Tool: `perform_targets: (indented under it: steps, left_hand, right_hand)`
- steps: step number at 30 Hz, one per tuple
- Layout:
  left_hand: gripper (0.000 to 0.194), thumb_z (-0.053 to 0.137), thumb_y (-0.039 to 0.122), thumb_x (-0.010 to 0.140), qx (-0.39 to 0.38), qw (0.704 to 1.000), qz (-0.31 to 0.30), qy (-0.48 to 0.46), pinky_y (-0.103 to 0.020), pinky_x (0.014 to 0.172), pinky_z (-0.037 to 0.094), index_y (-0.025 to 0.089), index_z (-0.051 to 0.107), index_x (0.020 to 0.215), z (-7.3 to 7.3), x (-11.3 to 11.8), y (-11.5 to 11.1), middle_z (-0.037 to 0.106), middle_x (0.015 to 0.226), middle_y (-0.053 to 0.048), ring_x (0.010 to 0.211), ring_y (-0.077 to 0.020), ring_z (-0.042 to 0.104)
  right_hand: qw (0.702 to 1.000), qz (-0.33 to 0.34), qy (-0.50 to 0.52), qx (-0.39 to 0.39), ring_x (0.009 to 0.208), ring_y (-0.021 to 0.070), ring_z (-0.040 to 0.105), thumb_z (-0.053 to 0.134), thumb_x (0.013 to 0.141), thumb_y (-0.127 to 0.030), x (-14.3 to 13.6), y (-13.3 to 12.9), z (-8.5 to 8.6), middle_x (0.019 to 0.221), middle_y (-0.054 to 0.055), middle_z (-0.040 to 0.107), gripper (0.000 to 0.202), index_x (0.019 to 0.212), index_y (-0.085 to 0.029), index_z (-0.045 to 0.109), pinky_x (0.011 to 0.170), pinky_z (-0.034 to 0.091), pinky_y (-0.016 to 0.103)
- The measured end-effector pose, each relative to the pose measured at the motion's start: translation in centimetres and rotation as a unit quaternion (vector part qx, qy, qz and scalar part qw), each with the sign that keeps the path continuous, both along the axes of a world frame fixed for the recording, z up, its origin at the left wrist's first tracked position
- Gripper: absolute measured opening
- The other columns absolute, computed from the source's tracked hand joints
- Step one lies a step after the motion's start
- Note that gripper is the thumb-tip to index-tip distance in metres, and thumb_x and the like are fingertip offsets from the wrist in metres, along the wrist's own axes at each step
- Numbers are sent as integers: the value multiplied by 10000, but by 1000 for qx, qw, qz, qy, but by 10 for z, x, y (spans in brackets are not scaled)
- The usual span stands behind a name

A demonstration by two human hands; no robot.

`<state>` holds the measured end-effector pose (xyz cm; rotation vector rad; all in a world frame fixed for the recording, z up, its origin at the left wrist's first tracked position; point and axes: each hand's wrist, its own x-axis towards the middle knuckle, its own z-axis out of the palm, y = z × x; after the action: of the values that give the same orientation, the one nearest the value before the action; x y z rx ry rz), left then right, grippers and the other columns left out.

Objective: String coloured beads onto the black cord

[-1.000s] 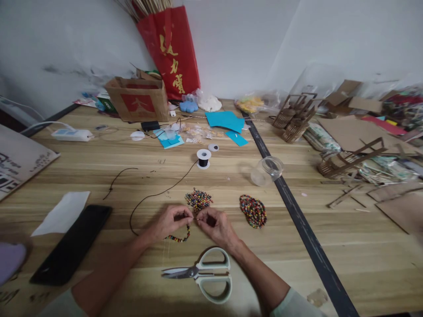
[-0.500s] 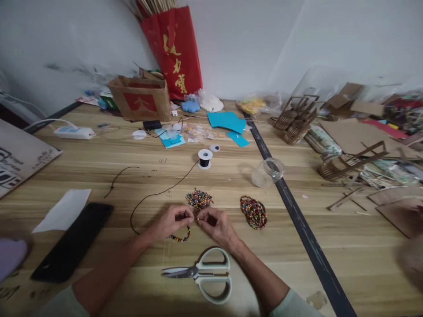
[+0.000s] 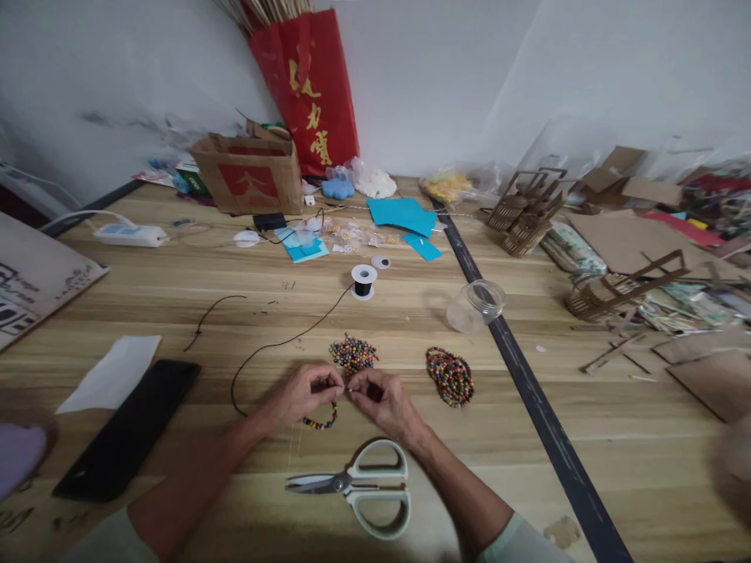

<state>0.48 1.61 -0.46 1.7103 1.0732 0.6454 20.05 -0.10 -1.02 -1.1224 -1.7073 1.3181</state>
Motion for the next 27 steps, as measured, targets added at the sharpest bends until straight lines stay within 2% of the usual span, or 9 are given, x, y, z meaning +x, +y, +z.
perform_targets:
  steps: [9,27]
  left_hand:
    - [79,587,170,760,-3,1000,4,-1,-196,564,380,145,651,722,3,1,-1,577,631,17,596,-105,482]
    - [75,596,164,761,8,1000,2,6,-202,580,396,148,663,730,3,0,-1,611,653,10,610,-111,508]
  right_hand:
    - [1000,-3,7,-6,614,114,504,613,844,-405,-1,-1,5,681,9,586,260,814,-148,636,558,386,228]
    - [1000,5,-11,-2,611,116,499,612,847,-390,0,0,2,676,7,584,246,815,-148,639,562,378,231]
